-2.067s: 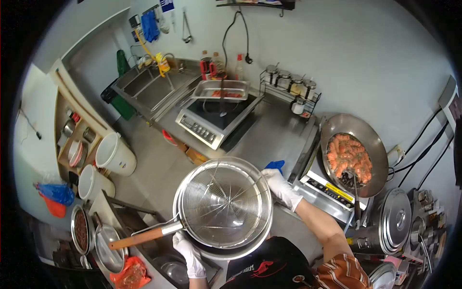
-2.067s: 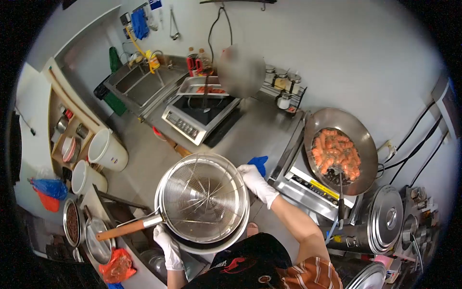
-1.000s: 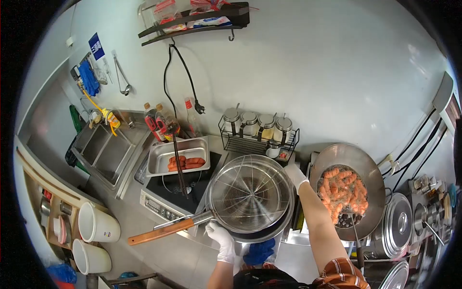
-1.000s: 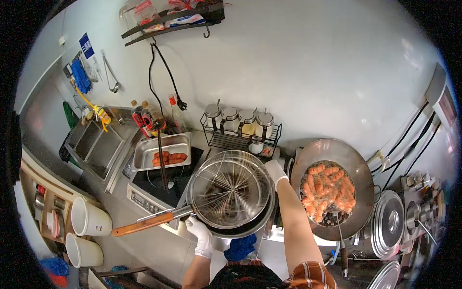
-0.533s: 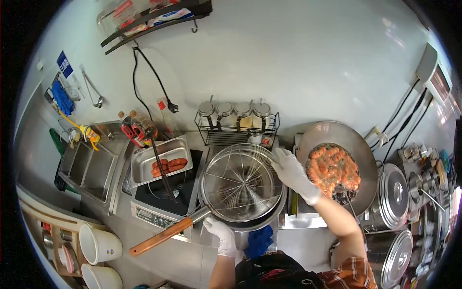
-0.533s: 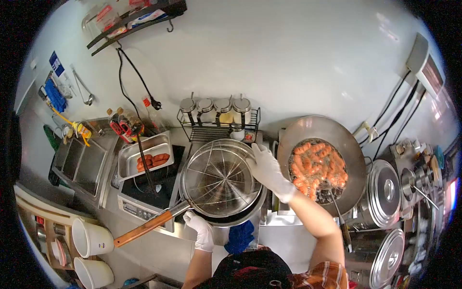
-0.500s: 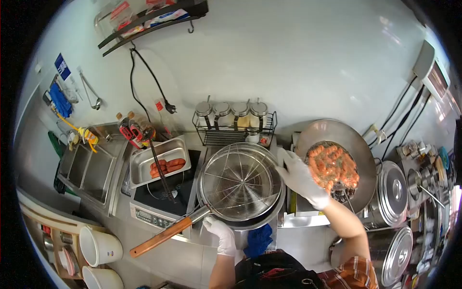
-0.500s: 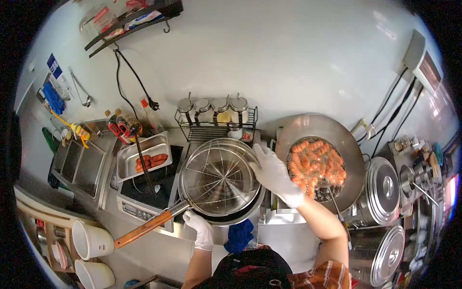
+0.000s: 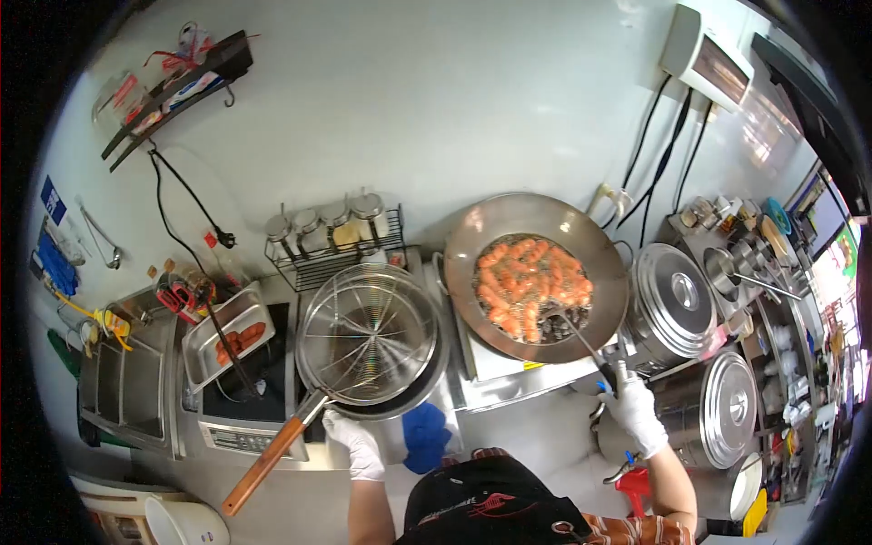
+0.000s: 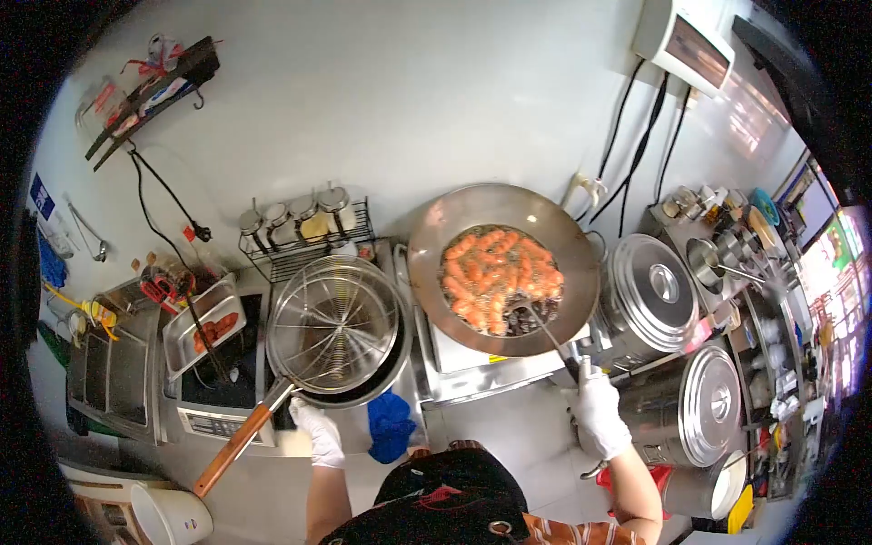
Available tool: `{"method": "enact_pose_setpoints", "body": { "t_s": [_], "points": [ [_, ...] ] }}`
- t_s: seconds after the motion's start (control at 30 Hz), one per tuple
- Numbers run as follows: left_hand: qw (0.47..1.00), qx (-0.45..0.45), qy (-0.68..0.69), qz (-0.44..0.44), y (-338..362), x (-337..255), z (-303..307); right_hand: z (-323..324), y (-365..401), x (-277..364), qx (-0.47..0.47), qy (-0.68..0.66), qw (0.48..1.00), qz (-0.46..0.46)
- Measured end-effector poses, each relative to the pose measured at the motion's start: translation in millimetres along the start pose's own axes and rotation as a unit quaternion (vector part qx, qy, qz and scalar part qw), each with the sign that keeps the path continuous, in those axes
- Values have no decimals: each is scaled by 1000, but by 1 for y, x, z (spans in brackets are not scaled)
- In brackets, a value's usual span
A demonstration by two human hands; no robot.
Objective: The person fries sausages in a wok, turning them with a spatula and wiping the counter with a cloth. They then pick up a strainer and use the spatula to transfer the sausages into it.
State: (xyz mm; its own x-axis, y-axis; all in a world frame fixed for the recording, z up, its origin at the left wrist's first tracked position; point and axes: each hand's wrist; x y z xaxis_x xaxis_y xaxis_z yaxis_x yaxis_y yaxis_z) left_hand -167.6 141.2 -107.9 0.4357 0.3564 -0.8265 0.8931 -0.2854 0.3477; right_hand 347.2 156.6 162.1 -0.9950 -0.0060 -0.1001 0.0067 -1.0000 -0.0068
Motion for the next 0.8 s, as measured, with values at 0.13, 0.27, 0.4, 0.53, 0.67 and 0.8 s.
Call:
{"method": "enact_pose_setpoints", "body": {
  "t_s": [0.13,0.27,0.4,0.53,0.67,0.8],
  "points": [
    [993,-45,-79,82,57,-43,3,-17,-10,-13,98,-87,991,-41],
    [987,36,-135,74,120,-66,36,3,-8,-15,56,-95,994,13],
    [973,79,-208,59,144,-49,112,-3,-34,-9,42,-133,988,69],
    [961,-3,-238,138,160,-39,170,-26,-75,0,62,-166,984,35],
    [932,-71,-272,230,161,-17,252,-55,-115,6,-10,-175,982,71],
    [903,-129,-260,318,186,-5,326,-58,-141,7,-71,-66,992,82]
  ]
}}
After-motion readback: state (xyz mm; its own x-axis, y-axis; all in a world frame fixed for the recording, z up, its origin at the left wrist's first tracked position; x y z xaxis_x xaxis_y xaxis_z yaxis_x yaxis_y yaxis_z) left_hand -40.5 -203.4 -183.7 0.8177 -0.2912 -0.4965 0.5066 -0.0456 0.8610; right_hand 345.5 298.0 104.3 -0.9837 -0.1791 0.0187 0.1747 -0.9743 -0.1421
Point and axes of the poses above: each hand's wrist, its own y-axis away from the middle knuckle, its own z-axis out of the back of the hand, x = y × z, and after that the axes turned 6 degrees about y, right-handed
